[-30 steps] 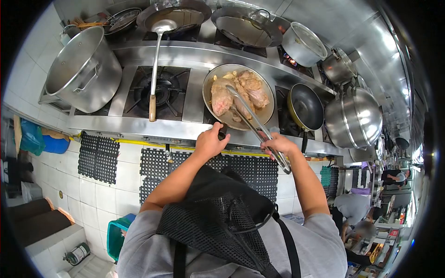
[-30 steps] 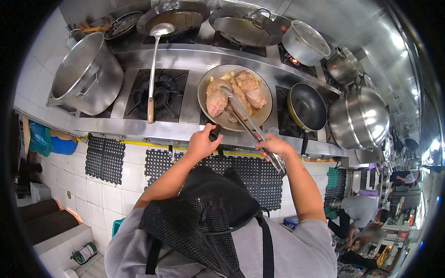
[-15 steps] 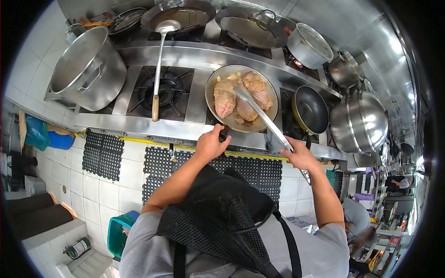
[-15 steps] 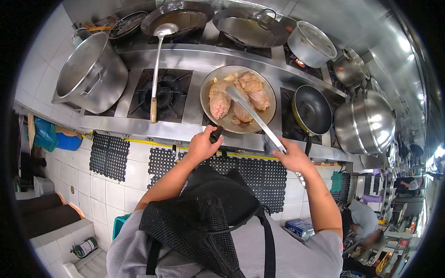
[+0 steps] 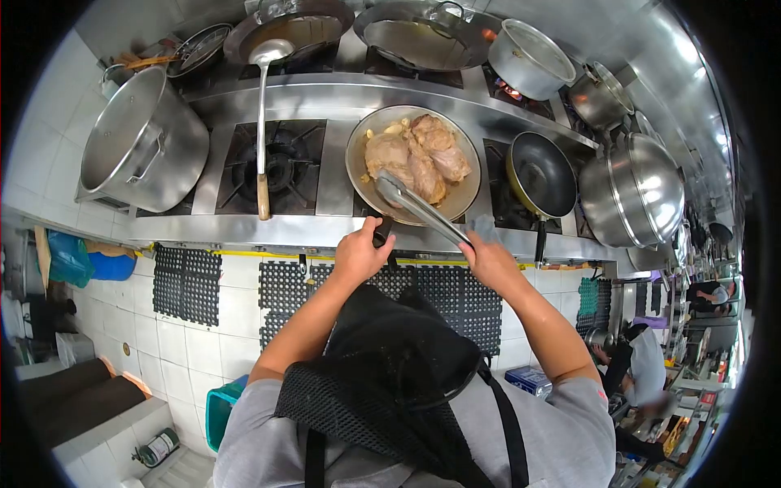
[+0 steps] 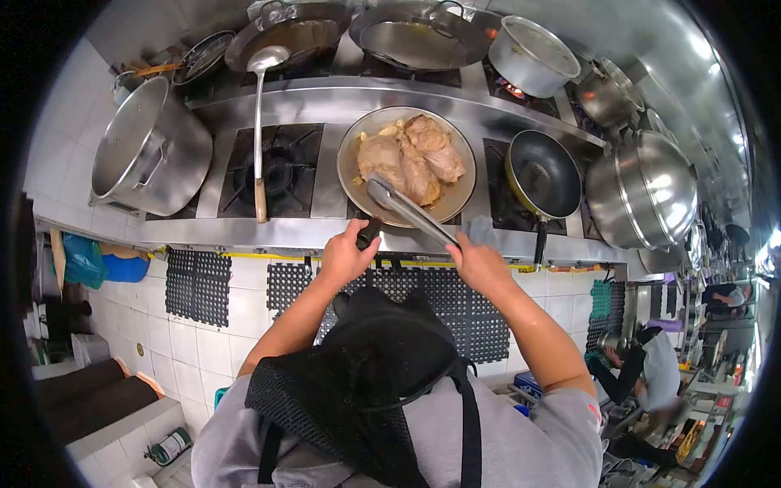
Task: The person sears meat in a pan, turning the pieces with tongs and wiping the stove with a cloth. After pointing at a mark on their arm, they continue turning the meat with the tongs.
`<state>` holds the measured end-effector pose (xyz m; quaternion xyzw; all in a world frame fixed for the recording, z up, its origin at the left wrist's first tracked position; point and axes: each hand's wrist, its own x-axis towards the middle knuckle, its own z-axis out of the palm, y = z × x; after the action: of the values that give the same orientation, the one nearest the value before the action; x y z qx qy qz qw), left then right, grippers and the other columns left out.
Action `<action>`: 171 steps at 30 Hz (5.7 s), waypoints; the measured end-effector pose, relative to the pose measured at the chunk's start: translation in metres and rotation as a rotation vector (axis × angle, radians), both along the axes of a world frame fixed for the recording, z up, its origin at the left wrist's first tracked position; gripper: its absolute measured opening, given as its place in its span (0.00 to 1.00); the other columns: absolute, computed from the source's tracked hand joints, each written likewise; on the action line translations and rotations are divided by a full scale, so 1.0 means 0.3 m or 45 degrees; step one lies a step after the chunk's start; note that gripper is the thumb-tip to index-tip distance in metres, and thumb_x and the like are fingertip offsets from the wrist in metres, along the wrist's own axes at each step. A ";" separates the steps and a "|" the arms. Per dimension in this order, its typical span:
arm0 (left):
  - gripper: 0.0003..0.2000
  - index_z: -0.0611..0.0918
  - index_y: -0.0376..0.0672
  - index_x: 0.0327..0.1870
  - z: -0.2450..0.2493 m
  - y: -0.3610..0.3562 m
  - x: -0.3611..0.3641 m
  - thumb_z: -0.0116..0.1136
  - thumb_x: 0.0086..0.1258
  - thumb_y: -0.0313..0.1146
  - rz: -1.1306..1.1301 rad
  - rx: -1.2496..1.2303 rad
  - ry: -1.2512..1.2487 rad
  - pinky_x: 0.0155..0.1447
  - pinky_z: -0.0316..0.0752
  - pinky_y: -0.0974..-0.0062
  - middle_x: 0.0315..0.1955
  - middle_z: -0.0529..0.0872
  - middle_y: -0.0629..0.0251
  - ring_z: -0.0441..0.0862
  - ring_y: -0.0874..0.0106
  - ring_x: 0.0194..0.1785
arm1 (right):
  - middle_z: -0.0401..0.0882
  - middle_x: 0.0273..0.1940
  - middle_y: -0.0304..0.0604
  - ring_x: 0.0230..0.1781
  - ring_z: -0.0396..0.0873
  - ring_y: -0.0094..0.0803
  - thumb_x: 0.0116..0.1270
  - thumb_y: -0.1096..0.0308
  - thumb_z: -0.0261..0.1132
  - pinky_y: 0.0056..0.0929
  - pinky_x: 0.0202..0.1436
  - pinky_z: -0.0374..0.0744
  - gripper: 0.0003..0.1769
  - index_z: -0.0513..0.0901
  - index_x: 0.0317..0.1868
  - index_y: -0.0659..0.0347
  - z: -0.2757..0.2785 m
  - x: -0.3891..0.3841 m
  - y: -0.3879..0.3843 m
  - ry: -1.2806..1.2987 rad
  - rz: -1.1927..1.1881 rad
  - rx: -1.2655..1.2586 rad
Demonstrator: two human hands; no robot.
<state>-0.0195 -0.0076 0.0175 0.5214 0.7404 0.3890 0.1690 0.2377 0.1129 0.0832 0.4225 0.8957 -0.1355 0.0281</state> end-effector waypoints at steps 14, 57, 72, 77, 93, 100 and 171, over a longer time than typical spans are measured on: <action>0.19 0.78 0.42 0.51 -0.005 0.007 0.015 0.67 0.67 0.43 -0.002 -0.036 -0.006 0.43 0.82 0.54 0.33 0.89 0.49 0.87 0.47 0.38 | 0.85 0.48 0.60 0.49 0.85 0.45 0.69 0.53 0.69 0.38 0.54 0.79 0.32 0.76 0.62 0.71 0.132 0.128 -0.066 0.390 -0.343 -0.572; 0.18 0.77 0.41 0.51 -0.011 0.010 0.008 0.64 0.67 0.43 -0.036 -0.026 0.111 0.41 0.81 0.53 0.30 0.89 0.50 0.87 0.49 0.34 | 0.86 0.40 0.45 0.26 0.79 0.27 0.67 0.59 0.67 0.29 0.28 0.79 0.29 0.77 0.66 0.63 0.224 0.070 0.334 -0.074 -0.257 -1.039; 0.18 0.78 0.42 0.50 -0.008 0.011 0.010 0.66 0.66 0.42 -0.040 -0.027 0.077 0.41 0.82 0.54 0.30 0.89 0.51 0.87 0.49 0.34 | 0.83 0.49 0.67 0.53 0.83 0.57 0.69 0.56 0.67 0.42 0.59 0.78 0.34 0.73 0.70 0.64 0.076 0.000 -0.040 0.177 -0.086 -0.551; 0.18 0.78 0.42 0.51 -0.012 0.010 -0.001 0.66 0.66 0.42 -0.037 0.003 0.077 0.41 0.82 0.54 0.30 0.89 0.51 0.87 0.49 0.35 | 0.84 0.49 0.65 0.53 0.82 0.58 0.71 0.54 0.64 0.44 0.60 0.77 0.33 0.72 0.72 0.59 0.078 0.072 0.017 0.076 -0.132 -0.551; 0.19 0.78 0.42 0.53 -0.006 0.006 0.004 0.67 0.66 0.40 -0.048 -0.035 0.072 0.42 0.82 0.54 0.32 0.89 0.49 0.87 0.48 0.36 | 0.83 0.45 0.68 0.49 0.82 0.62 0.72 0.55 0.63 0.49 0.57 0.78 0.30 0.74 0.70 0.60 0.115 -0.037 0.055 -0.054 -0.084 -0.462; 0.18 0.78 0.43 0.53 0.015 0.000 0.002 0.67 0.66 0.40 0.000 -0.069 0.073 0.41 0.82 0.54 0.31 0.89 0.49 0.87 0.48 0.36 | 0.85 0.41 0.65 0.42 0.85 0.57 0.71 0.56 0.65 0.44 0.50 0.80 0.32 0.73 0.71 0.64 0.065 0.048 0.047 0.063 -0.048 -0.572; 0.14 0.83 0.43 0.45 0.070 0.054 -0.147 0.68 0.63 0.40 -0.145 -0.086 0.134 0.41 0.80 0.55 0.29 0.89 0.52 0.87 0.49 0.35 | 0.80 0.32 0.39 0.24 0.76 0.24 0.71 0.58 0.66 0.26 0.23 0.76 0.15 0.81 0.45 0.64 0.010 0.058 0.192 0.703 -0.601 -1.081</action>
<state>-0.0636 0.0086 0.0386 0.5765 0.7300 0.3256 0.1695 0.2550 0.1705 0.0862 0.5120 0.6177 -0.5927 -0.0710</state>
